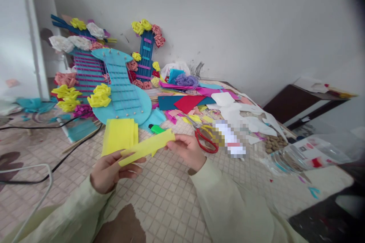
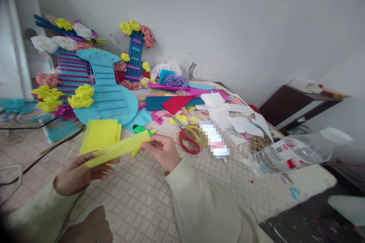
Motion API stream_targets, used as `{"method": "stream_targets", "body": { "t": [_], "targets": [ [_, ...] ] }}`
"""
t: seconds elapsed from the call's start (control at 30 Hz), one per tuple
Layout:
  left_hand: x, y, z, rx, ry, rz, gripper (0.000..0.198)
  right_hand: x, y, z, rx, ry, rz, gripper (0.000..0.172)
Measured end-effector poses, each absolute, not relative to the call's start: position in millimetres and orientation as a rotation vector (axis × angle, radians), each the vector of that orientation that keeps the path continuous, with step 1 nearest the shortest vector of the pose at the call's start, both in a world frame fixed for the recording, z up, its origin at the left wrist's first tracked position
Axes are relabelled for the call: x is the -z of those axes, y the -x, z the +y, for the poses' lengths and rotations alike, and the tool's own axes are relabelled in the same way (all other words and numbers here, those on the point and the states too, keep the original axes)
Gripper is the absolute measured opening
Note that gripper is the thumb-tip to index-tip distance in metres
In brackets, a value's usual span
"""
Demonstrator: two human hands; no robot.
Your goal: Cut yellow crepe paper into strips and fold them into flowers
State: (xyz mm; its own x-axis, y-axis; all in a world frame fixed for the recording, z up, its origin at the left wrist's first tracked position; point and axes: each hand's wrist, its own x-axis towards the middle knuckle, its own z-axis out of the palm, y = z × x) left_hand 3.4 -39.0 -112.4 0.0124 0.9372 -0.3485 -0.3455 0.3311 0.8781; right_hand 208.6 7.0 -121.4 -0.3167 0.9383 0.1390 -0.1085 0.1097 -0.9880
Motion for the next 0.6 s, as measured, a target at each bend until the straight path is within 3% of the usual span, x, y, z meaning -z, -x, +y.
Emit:
{"method": "stream_targets", "body": {
  "t": [0.2, 0.4, 0.5, 0.6],
  "targets": [
    [117, -5, -44, -1.163, -0.886, 1.135, 0.042, 120, -209, 2, -1.415, 0.946, -1.527, 0.018],
    [117, -16, -52, -1.02, -1.166, 1.412, 0.019, 121, -201, -4, -1.553, 0.935, -1.347, 0.027],
    [119, -18, -53, -0.971, -1.203, 1.426, 0.019, 123, -197, -5, -1.639, 0.913, -1.209, 0.04],
    [121, -19, -54, -0.912, -1.263, 1.428, 0.021, 126, -196, -4, -1.652, 0.972, -1.168, 0.036]
  ]
}}
